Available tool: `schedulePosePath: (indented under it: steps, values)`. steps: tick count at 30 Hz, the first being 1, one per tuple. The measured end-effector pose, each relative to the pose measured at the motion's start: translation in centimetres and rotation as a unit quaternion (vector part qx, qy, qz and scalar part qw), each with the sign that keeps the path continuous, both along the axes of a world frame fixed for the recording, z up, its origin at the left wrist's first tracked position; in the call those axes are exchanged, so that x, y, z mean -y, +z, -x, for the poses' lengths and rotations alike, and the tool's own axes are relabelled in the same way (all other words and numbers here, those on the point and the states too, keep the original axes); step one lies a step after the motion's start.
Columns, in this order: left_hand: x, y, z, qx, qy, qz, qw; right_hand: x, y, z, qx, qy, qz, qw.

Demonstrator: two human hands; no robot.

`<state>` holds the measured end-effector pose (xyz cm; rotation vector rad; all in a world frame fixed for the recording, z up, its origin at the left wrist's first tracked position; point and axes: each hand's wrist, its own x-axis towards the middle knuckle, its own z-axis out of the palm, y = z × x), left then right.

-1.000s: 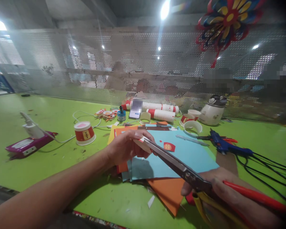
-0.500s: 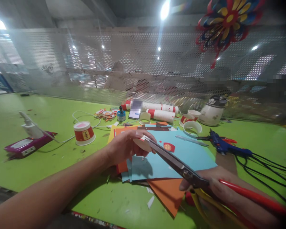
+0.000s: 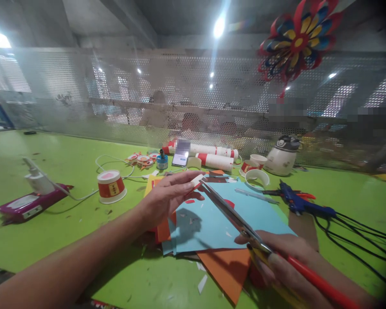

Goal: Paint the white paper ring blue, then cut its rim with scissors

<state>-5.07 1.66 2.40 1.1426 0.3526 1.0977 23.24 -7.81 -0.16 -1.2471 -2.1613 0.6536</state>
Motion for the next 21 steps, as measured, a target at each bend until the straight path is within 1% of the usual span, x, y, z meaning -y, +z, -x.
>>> schedulePosePath:
  steps: [3, 5, 8, 12, 18, 21]
  values:
    - [0.0, 0.0, 0.0, 0.005, 0.025, -0.003, 1.0, -0.2, 1.9, 1.4, 0.023, 0.0, -0.025, 0.999]
    - [0.0, 0.0, -0.1, -0.001, 0.037, -0.011, 0.999, -0.1, 2.3, 1.9, 0.02, -0.002, -0.051, 0.999]
    - [0.0, 0.2, -0.3, -0.018, 0.034, -0.027, 0.999, 0.0, 2.2, 2.1, 0.008, 0.01, -0.076, 0.997]
    - [0.1, 0.2, -0.3, -0.029, 0.035, -0.036, 0.998, -0.2, 2.0, 2.0, 0.011, 0.017, -0.085, 0.996]
    - [0.2, 0.2, -0.2, -0.022, 0.053, -0.017, 0.998, -0.3, 2.5, 1.9, -0.001, 0.024, -0.074, 0.997]
    - [0.3, 0.5, -0.3, -0.028, 0.045, -0.028, 0.998, -0.3, 2.6, 1.9, 0.007, 0.032, -0.054, 0.998]
